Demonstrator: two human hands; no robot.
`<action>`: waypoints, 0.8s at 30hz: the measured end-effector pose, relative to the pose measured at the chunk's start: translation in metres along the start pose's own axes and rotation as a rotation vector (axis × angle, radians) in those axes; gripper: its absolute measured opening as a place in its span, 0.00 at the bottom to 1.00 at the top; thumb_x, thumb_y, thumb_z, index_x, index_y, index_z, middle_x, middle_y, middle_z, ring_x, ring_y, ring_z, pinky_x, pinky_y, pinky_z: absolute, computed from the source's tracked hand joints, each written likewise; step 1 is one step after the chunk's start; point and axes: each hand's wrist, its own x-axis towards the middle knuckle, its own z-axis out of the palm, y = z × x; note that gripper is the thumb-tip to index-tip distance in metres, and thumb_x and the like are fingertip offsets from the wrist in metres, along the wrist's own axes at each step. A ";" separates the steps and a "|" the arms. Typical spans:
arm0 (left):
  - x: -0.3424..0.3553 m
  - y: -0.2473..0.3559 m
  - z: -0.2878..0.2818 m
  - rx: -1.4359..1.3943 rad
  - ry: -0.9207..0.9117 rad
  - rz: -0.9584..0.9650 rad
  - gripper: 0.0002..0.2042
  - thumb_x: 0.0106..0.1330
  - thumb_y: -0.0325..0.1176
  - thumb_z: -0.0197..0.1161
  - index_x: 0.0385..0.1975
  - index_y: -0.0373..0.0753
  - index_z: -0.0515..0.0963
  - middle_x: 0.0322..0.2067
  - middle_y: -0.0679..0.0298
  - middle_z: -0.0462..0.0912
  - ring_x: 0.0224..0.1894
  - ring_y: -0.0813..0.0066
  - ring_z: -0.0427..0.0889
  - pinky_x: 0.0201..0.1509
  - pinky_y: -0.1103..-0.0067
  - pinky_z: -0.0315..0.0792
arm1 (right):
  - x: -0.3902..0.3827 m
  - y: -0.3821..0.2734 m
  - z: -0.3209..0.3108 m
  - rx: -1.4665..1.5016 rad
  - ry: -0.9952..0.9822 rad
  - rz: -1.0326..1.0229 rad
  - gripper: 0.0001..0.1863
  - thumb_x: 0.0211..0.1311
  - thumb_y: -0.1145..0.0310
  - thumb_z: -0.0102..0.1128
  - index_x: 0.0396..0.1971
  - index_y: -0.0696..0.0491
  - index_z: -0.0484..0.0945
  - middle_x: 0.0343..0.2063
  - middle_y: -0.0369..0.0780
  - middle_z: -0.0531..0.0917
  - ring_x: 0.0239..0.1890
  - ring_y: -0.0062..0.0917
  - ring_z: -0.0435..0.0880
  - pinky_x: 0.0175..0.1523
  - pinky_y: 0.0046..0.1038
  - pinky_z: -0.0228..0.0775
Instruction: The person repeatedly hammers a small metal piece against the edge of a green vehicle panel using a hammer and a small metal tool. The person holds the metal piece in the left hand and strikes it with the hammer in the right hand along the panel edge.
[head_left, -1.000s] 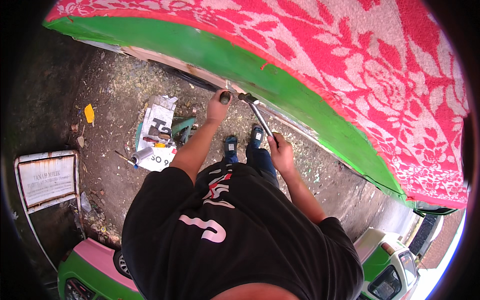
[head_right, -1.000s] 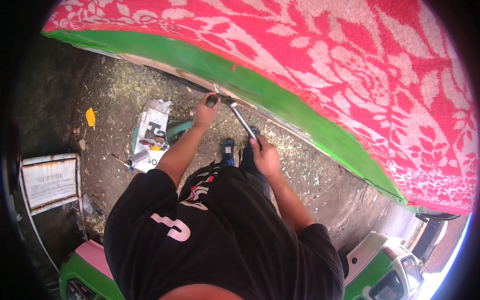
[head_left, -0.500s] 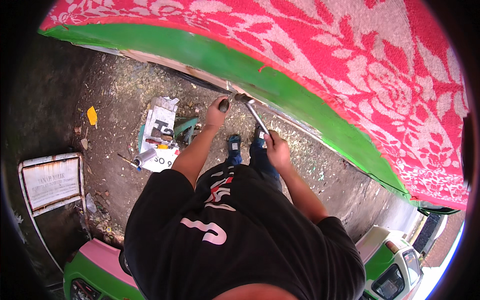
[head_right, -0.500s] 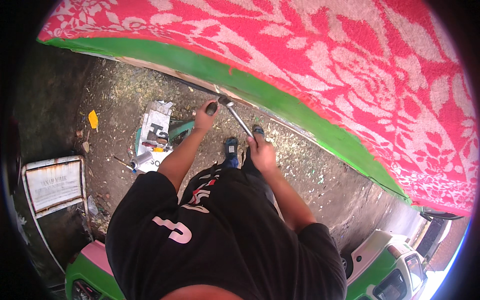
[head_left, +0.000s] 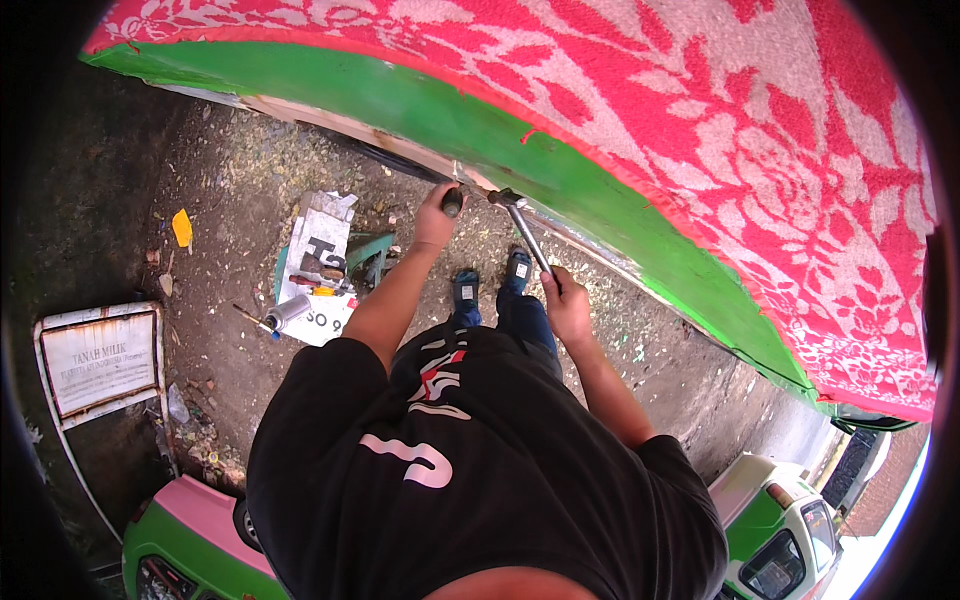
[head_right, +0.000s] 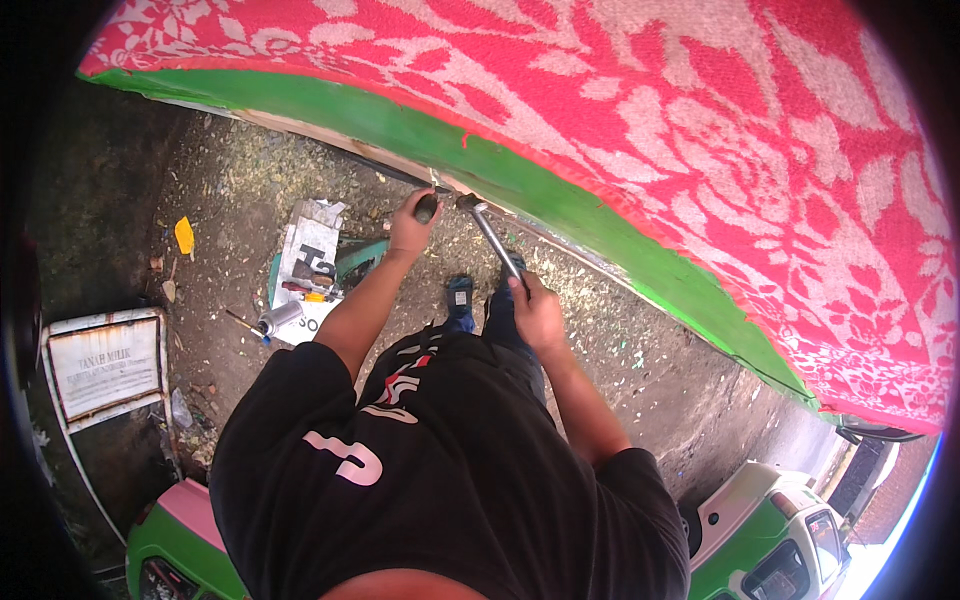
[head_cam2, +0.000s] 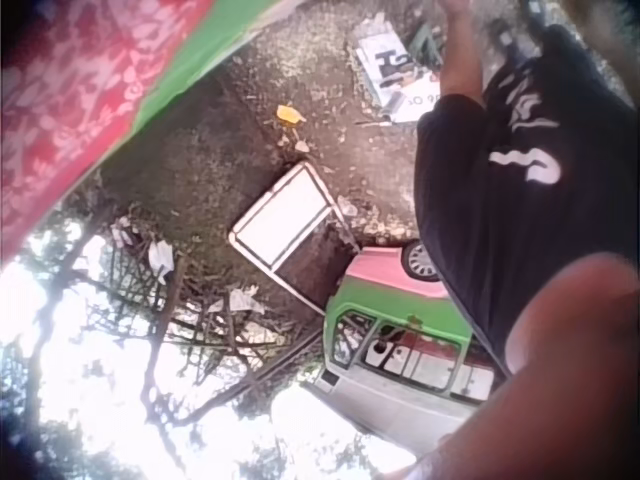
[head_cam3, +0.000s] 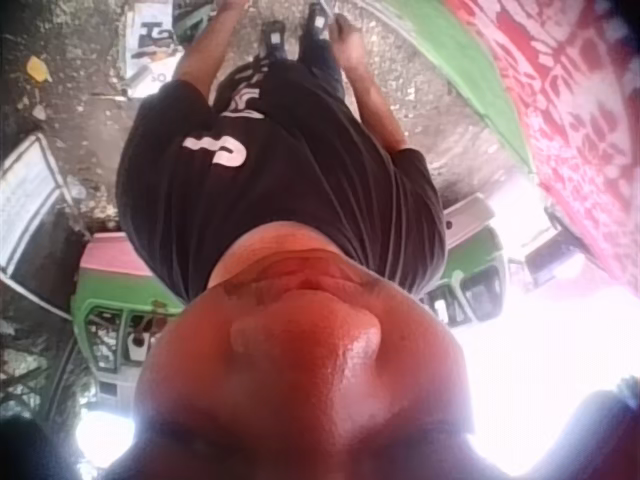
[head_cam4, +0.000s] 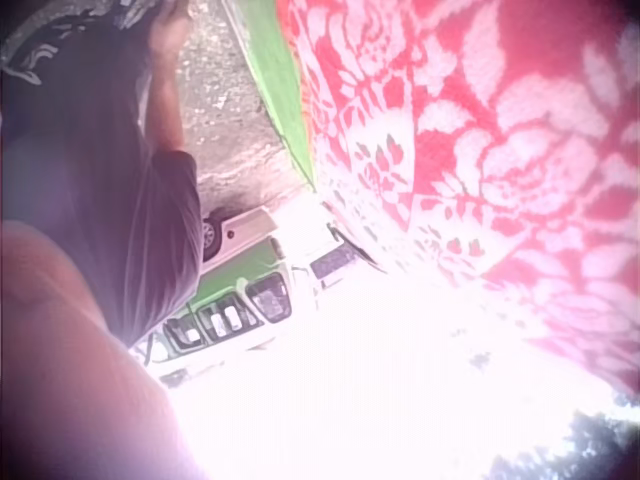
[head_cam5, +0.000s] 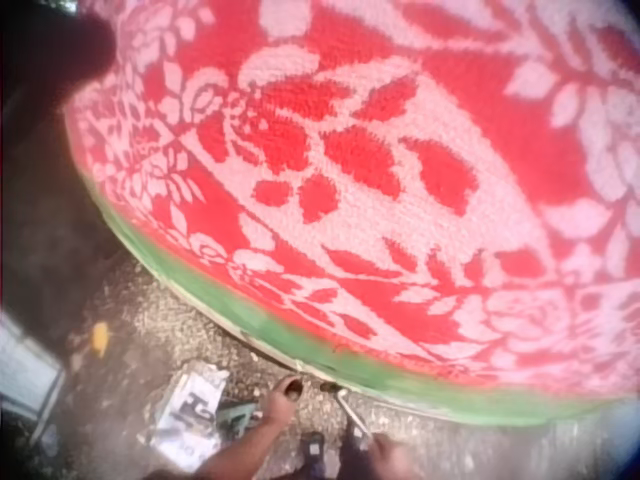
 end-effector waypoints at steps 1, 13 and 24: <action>0.000 -0.001 0.002 0.025 -0.005 -0.022 0.16 0.58 0.32 0.70 0.45 0.42 0.76 0.43 0.54 0.82 0.44 0.50 0.81 0.46 0.67 0.77 | 0.000 -0.002 0.000 -0.002 0.001 -0.022 0.15 0.68 0.59 0.57 0.42 0.57 0.78 0.20 0.52 0.79 0.25 0.48 0.81 0.31 0.41 0.71; 0.009 -0.012 0.010 0.209 -0.217 -0.284 0.15 0.57 0.32 0.67 0.45 0.45 0.78 0.43 0.54 0.82 0.45 0.50 0.81 0.46 0.65 0.77 | 0.019 0.018 0.047 -0.234 -0.040 -0.151 0.13 0.68 0.59 0.55 0.41 0.53 0.78 0.22 0.54 0.80 0.26 0.52 0.81 0.30 0.48 0.72; -0.015 -0.006 -0.001 -0.006 0.000 -0.056 0.17 0.56 0.29 0.71 0.44 0.38 0.76 0.43 0.53 0.81 0.46 0.50 0.80 0.50 0.68 0.76 | 0.001 0.009 0.007 0.009 0.012 -0.017 0.14 0.68 0.60 0.56 0.40 0.58 0.78 0.17 0.51 0.78 0.21 0.47 0.79 0.28 0.40 0.69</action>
